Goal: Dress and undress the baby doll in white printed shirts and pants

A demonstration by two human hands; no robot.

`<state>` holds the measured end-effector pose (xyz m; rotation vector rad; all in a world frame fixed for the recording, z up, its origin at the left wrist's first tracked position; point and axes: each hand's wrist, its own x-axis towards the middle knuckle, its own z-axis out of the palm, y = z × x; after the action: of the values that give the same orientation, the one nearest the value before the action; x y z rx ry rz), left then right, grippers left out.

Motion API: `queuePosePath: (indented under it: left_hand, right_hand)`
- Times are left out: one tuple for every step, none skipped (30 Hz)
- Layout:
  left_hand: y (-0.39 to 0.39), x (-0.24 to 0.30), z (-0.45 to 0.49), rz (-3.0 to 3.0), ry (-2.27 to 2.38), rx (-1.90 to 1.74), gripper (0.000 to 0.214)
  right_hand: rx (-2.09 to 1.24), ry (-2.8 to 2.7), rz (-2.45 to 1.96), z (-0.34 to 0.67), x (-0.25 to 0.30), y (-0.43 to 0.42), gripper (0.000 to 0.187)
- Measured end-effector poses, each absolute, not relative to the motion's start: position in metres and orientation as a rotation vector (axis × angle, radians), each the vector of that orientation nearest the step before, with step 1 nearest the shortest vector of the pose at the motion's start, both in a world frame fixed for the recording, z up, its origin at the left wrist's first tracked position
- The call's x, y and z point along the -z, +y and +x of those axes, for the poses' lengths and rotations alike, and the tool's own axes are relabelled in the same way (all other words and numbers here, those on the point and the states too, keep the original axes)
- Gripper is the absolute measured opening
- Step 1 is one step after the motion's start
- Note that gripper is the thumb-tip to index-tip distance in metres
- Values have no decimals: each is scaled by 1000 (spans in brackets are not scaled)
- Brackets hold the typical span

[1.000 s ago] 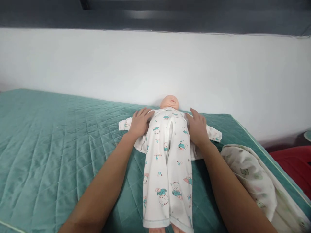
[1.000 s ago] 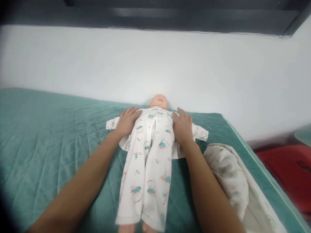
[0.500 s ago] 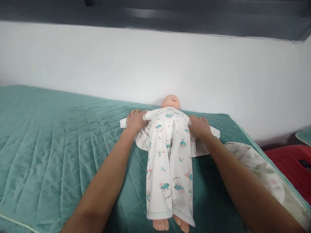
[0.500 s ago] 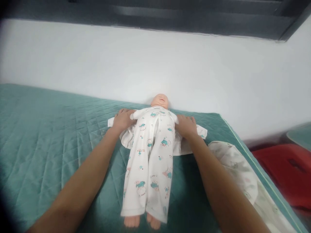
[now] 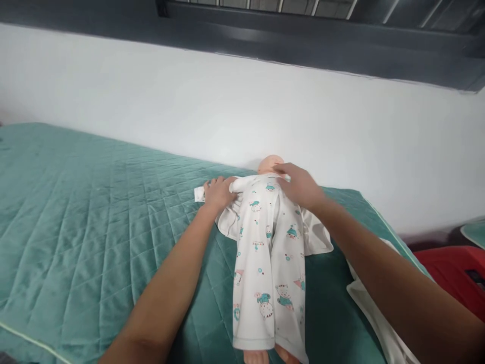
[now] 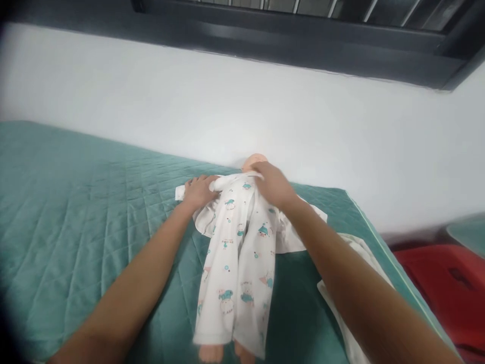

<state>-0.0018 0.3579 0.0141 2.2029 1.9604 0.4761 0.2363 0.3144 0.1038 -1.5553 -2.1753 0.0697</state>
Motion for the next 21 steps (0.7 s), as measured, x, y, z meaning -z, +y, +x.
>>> queuePosePath:
  left_hand:
    - [358,-14,-2,2206,1954,-481,55]
    - [358,-15,-3,2209,1950,-484,55]
    - [358,-15,-3,2212,1948,-484,56]
    - [358,-15,-4,2217,1948,-484,57]
    - [358,-15,-4,2224,1949,-484,58]
    - [358,-15,-4,2231,1950,-481,58]
    - [359,-15,-3,2239,1949,-476,57]
    - [359,-15,-3,2245,1949,-472,55]
    - [359,-15,-3,2249,1949,-467,52]
    - [359,-15,-3,2252,1951,-461,50]
    - [359,-16,-3,2256,1954,-456,49]
    - [359,-16,-4,2261,1956,-455,48]
    - [359,-17,-4,2265,1958,-456,49]
    - [359,-18,-5,2268,1958,-457,49]
    - [358,-19,-6,2268,1955,-456,50]
    - [357,-20,-7,2265,1952,-458,51]
    - [356,-22,-8,2257,1948,-459,52]
    - [355,-23,-10,2246,1943,-460,53]
    - [354,-25,-11,2233,1938,-462,53]
    - [352,-26,-12,2220,1935,-465,53]
    - [351,-27,-13,2208,1933,-469,52]
  right_hand:
    - [-97,-2306,-1477,215,-106,318,43]
    - [-94,-2438,-1437,194,-106,322,43]
    - [-63,-2567,-1466,175,-105,327,42]
    - [-2,-2683,-1549,158,-103,333,38]
    - [60,-2761,-1638,143,-99,340,37]
    - [92,-2795,-1696,132,-96,348,35]
    - [116,-2812,-1748,123,-91,355,35]
    - [124,-2814,-1783,117,-87,363,36]
    - [117,-2815,-1809,113,-84,369,38]
    - [109,-2823,-1840,110,-81,375,38]
    - [97,-2835,-1868,109,-79,380,38]
    - [83,-2851,-1888,109,-79,384,38]
    - [73,-2868,-1896,110,-79,386,37]
    - [70,-2884,-1893,111,-81,387,37]
    - [74,-2901,-1877,114,-83,387,39]
    - [84,-2919,-1851,116,-86,386,40]
    - [93,-2937,-1822,120,-90,384,41]
    - [99,-2958,-1796,123,-93,383,40]
    - [105,-2980,-1773,127,-97,381,39]
    - [113,-2999,-1761,130,-100,379,37]
    - [125,-3015,-1758,134,-103,378,36]
